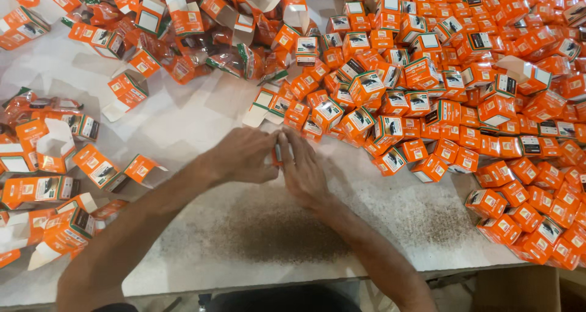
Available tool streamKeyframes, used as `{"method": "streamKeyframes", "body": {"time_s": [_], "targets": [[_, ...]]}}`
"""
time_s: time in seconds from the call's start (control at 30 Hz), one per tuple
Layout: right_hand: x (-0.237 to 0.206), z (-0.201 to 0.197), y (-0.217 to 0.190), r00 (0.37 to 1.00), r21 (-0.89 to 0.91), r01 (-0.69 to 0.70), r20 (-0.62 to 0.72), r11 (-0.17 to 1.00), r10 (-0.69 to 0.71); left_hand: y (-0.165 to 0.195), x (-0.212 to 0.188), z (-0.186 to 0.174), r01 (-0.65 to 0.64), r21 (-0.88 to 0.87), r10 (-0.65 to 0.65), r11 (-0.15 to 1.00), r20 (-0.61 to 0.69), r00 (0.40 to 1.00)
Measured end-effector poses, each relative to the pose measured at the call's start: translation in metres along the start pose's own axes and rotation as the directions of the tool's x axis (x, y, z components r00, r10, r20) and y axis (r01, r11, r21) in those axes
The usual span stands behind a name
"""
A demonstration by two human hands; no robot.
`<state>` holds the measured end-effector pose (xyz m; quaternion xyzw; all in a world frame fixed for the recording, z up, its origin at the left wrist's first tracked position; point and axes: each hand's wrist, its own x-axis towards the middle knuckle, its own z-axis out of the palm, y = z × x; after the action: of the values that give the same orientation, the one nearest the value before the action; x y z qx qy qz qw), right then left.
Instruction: The person folds small orange cardboard boxes on a table covered with many similar boxes and plastic-wrapped items. They pick up flat or open boxes, press the flaps and sides to shape them, and set the folded boxes back on the table, repeating the process one box at a time.
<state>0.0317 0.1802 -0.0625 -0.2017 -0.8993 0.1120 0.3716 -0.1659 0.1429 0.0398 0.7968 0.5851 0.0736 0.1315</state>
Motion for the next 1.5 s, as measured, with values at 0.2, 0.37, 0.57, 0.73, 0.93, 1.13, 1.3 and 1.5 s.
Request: {"method": "streamKeyframes", "body": {"time_s": [0.2,0.37,0.57,0.73,0.93,1.13,1.3,1.5], "targets": [[-0.005,0.000,-0.012,0.985,0.354,-0.161,0.111,0.921,0.130,-0.084,0.065,-0.021,0.113,0.335,0.148,0.935,-0.663,0.734],[-0.004,0.000,-0.027,0.976,0.277,-0.103,0.215,0.955,0.043,-0.103,0.097,0.008,0.406,0.592,-0.204,0.696,-0.380,0.902],[-0.011,0.001,-0.016,0.968,0.429,-0.218,0.211,0.876,0.137,-0.104,0.033,0.012,0.366,0.420,-0.191,0.830,-0.402,0.896],[-0.025,0.011,-0.013,0.950,0.434,-0.262,0.272,0.862,0.152,-0.045,-0.057,0.017,0.214,-0.448,-0.462,0.868,-0.570,0.679],[-0.021,0.027,-0.021,0.983,0.444,-0.109,0.181,0.889,0.030,0.028,-0.130,0.060,-0.354,-0.035,0.149,0.935,-0.865,0.478],[-0.017,0.031,-0.030,0.975,0.441,-0.126,0.220,0.889,0.029,0.003,-0.123,0.089,-0.348,0.023,0.263,0.937,-0.701,0.663],[-0.011,0.027,-0.025,0.971,0.429,-0.110,0.238,0.896,0.005,0.005,-0.130,0.097,-0.133,0.147,0.196,0.980,-0.612,0.766],[-0.009,0.023,-0.033,0.979,0.396,-0.143,0.192,0.907,0.070,0.025,-0.112,0.093,0.170,-0.030,-0.145,0.985,-0.675,0.724]]}}
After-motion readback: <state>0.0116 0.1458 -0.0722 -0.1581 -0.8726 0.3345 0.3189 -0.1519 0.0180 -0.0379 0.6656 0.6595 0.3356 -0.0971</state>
